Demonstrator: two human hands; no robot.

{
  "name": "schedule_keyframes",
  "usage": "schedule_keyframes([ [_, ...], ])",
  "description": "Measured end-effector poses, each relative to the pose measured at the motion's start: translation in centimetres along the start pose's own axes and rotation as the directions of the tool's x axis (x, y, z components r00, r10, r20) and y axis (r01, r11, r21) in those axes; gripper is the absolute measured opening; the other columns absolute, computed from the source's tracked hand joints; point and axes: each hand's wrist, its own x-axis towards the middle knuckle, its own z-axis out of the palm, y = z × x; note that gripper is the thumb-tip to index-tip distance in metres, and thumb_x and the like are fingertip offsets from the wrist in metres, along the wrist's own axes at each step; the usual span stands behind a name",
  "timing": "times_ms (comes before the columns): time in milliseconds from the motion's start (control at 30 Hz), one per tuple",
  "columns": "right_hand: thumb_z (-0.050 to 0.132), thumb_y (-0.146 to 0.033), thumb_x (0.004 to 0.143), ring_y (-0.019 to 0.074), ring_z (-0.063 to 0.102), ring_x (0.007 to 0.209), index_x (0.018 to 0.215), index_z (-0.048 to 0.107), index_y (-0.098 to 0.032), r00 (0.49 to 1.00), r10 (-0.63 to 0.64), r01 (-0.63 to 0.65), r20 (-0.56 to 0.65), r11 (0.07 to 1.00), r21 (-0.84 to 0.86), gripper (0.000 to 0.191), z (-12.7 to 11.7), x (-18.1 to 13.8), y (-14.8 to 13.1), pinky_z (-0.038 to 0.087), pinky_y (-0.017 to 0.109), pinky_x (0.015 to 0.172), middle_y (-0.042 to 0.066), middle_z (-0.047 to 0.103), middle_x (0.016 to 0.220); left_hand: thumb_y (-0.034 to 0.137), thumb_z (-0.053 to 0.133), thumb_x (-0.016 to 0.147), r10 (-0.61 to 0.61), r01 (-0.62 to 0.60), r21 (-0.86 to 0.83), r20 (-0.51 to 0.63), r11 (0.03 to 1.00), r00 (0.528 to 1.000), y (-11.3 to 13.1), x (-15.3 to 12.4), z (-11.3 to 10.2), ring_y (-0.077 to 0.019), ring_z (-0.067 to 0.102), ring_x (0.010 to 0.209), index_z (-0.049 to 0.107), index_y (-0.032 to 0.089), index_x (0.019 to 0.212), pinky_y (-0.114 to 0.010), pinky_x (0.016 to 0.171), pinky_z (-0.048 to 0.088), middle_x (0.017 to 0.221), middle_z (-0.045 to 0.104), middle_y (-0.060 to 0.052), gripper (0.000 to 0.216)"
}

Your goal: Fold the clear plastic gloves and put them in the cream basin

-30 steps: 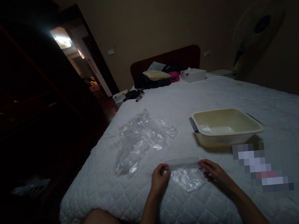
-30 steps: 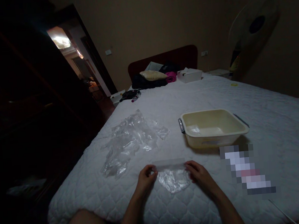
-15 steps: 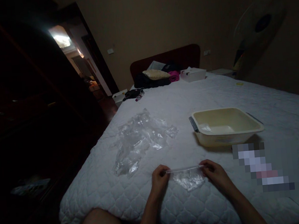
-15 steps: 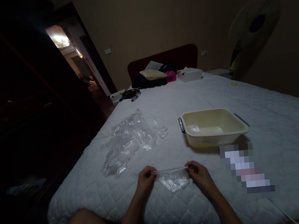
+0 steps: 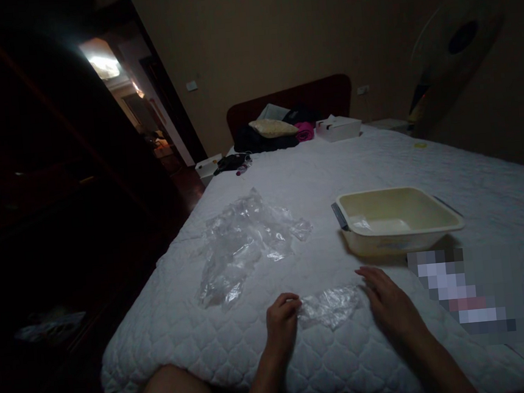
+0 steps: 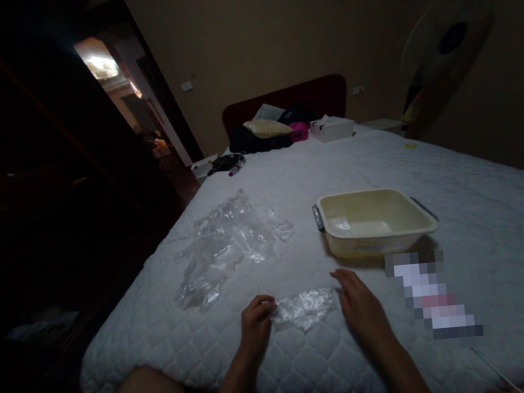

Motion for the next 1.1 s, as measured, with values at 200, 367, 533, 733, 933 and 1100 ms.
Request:
schedule_keyframes([
  [200,0.036,-0.032,0.089,0.0239,0.040,0.123,0.126,0.046,-0.017,0.950,-0.283,0.307,0.133,0.922,-0.236,0.041,2.9,-2.0,-3.8,0.036,0.041,0.100,0.011,0.045,0.133,0.010,0.048,0.073,0.004,-0.005,0.053,0.026,0.999,1.000,0.0,-0.1,0.0,-0.0167,0.060,0.075,0.071,0.025,0.079,-0.025,0.067,0.044,0.089,0.066,-0.004,0.029],
  [367,0.038,-0.048,0.087,0.0285,0.024,0.131,0.140,0.024,-0.021,0.886,-0.303,0.410,0.350,0.865,-0.290,0.061,5.9,-5.4,-3.4,0.024,0.050,0.105,0.009,0.028,0.144,0.013,0.049,0.077,0.041,-0.045,0.069,0.050,0.997,0.998,-0.1,-0.2,-0.1,-0.0169,0.061,0.077,0.071,0.027,0.083,-0.026,0.068,0.046,0.090,0.066,-0.004,0.026],
  [533,0.037,-0.053,0.086,0.0287,0.017,0.133,0.142,0.012,-0.024,0.872,-0.287,0.417,0.397,0.860,-0.293,0.068,6.6,-6.5,-2.2,0.017,0.051,0.106,0.007,0.017,0.147,0.008,0.047,0.076,0.107,-0.125,0.137,0.128,0.983,0.986,-0.6,-0.1,-0.9,-0.0164,0.062,0.082,0.069,0.026,0.090,-0.027,0.073,0.047,0.093,0.066,-0.004,0.031],
  [733,0.037,-0.054,0.086,0.0288,0.014,0.134,0.142,0.009,-0.024,0.871,-0.302,0.429,0.387,0.851,-0.302,0.070,6.9,-6.6,-1.8,0.016,0.051,0.106,0.008,0.014,0.147,0.013,0.048,0.078,0.336,-0.434,0.357,0.304,0.827,0.891,2.2,-0.3,-2.6,-0.0249,0.042,0.120,0.049,0.019,0.122,-0.042,0.097,0.037,0.131,0.046,-0.012,0.045],
  [933,0.038,-0.052,0.086,0.0290,0.014,0.134,0.142,0.009,-0.024,0.858,-0.317,0.445,0.403,0.851,-0.278,0.069,6.8,-6.5,-1.6,0.017,0.051,0.106,0.008,0.014,0.147,0.029,0.041,0.090,0.254,-0.664,0.394,0.706,0.635,0.661,3.0,-0.6,-2.8,-0.0243,0.025,0.131,0.028,0.013,0.136,-0.043,0.107,0.022,0.140,0.032,-0.013,0.051],
  [1100,0.039,-0.048,0.088,0.0273,0.019,0.133,0.141,0.013,-0.028,0.838,-0.315,0.435,0.445,0.879,-0.197,0.062,6.2,-6.1,-1.4,0.021,0.051,0.106,0.006,0.018,0.147,0.034,0.038,0.092,0.260,-0.721,0.397,0.745,0.567,0.615,0.7,-1.1,-3.5,-0.0207,0.021,0.132,0.023,0.015,0.138,-0.041,0.108,0.020,0.142,0.028,-0.009,0.052],
])
